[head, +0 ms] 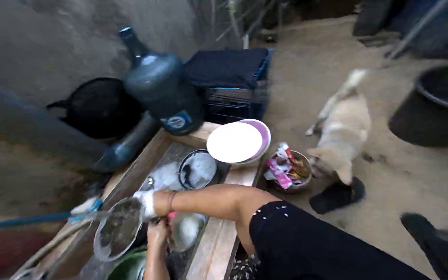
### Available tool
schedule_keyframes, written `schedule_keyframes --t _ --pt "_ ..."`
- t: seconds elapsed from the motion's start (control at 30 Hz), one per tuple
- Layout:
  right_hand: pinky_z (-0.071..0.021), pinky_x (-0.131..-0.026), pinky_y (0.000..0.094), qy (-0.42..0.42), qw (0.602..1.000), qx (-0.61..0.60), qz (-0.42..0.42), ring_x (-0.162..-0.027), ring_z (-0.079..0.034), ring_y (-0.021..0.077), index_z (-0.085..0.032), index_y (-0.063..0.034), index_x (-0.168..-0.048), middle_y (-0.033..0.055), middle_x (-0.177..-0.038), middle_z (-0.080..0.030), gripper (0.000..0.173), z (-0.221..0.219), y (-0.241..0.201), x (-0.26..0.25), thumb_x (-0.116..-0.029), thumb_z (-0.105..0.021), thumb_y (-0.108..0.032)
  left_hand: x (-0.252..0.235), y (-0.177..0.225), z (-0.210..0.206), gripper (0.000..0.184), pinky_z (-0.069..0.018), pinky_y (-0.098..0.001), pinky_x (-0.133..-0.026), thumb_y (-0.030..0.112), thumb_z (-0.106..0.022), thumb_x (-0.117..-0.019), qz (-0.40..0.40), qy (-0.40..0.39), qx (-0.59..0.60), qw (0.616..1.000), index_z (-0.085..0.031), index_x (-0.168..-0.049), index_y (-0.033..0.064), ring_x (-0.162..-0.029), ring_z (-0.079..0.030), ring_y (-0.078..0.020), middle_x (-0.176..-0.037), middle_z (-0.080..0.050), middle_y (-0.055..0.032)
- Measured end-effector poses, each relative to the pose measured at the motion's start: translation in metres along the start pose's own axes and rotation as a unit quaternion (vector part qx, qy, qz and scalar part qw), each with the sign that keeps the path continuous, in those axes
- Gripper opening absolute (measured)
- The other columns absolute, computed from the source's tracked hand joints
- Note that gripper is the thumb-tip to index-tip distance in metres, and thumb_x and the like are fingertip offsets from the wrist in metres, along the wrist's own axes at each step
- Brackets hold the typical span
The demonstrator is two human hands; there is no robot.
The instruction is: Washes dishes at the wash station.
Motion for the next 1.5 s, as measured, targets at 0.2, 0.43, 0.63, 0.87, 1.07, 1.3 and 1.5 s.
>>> schedule_keyframes --t 0.2,0.43,0.63,0.87,1.07,1.3,1.5 --pt "-0.051 -0.097 0.0566 -0.031 0.996 0.046 0.063 -0.115 -0.064 0.0351 -0.066 -0.002 -0.126 0.0201 -0.121 -0.068 0.036 -0.002 -0.011 0.001 -0.095 -0.071 -0.021 0.011 -0.004 -0.002 0.022 -0.0431 -0.0236 -0.047 0.017 -0.057 -0.1034 -0.065 0.039 0.018 0.997 -0.056 -0.115 -0.0017 -0.049 -0.044 -0.0043 -0.066 -0.047 0.0024" --pt "-0.0437 -0.11 0.0545 0.09 0.992 -0.088 0.004 -0.126 -0.06 0.0381 -0.064 0.0068 -0.129 0.0261 -0.13 -0.065 0.034 0.023 0.002 -0.001 -0.1014 -0.06 -0.012 0.008 0.005 0.019 0.036 -0.0504 -0.0197 -0.047 0.028 -0.036 -0.1133 -0.076 0.049 0.195 0.977 -0.053 -0.086 0.0103 -0.047 -0.053 -0.0015 -0.059 -0.053 0.0085" --pt "-0.042 -0.113 0.0533 -0.001 0.996 -0.016 0.084 -0.129 -0.058 0.0382 -0.062 0.0082 -0.131 0.0271 -0.133 -0.063 0.039 -0.024 -0.035 0.007 -0.0973 -0.066 -0.012 0.006 0.046 0.04 0.04 -0.06 -0.0332 -0.07 0.039 -0.027 -0.1128 -0.054 0.06 0.532 0.843 -0.057 -0.103 0.0145 -0.077 -0.067 -0.0098 -0.083 -0.067 0.0018" --pt "-0.0488 -0.103 0.0563 -0.127 0.989 -0.016 0.075 -0.115 -0.064 0.0363 -0.064 0.0025 -0.126 0.0243 -0.122 -0.067 0.037 -0.061 -0.029 0.005 -0.0943 -0.07 -0.015 -0.004 0.016 0.12 0.042 -0.0595 -0.0409 -0.082 0.05 -0.035 -0.1104 -0.055 0.174 0.58 0.794 -0.052 -0.09 0.0176 -0.083 -0.069 -0.016 -0.08 -0.065 0.0018" --pt "-0.0478 -0.105 0.0505 -0.172 0.982 -0.024 0.069 -0.116 -0.064 0.0327 -0.066 0.0051 -0.123 0.024 -0.123 -0.067 0.035 -0.062 -0.03 0.005 -0.098 -0.065 -0.019 0.022 -0.033 0.193 0.037 -0.0487 -0.0378 -0.062 0.03 -0.039 -0.1122 0.036 0.098 -0.016 0.994 -0.058 -0.117 -0.001 -0.065 -0.052 -0.0209 -0.081 -0.053 -0.0116" --pt "-0.0507 -0.097 0.0503 -0.184 0.98 -0.033 0.073 -0.106 -0.065 0.031 -0.067 0.0048 -0.114 0.0222 -0.112 -0.068 0.021 -0.044 -0.032 0.002 -0.0997 -0.061 -0.01 0.071 -0.086 0.151 0.033 -0.0428 -0.0676 -0.107 0.015 -0.056 -0.1013 0.173 -0.132 -0.494 0.842 -0.065 -0.12 -0.0109 -0.131 -0.055 -0.0465 -0.134 -0.06 -0.0298" --pt "-0.0506 -0.1 0.0426 -0.138 0.985 -0.1 -0.013 -0.113 -0.062 0.0242 -0.058 0.0045 -0.132 0.0209 -0.123 -0.064 0.036 -0.033 -0.01 0.004 -0.0974 -0.06 -0.002 0.048 -0.035 0.148 0.046 -0.0416 -0.0666 -0.108 0.035 -0.055 -0.1049 0.089 -0.039 -0.437 0.894 -0.065 -0.127 -0.0042 -0.133 -0.054 -0.044 -0.137 -0.061 -0.0256"
Point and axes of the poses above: each hand's wrist, its own x-axis away from the middle knuckle, its own z-axis out of the back of the hand, y = z × x, the point moved 7 cm from there along -x, towards the middle knuckle
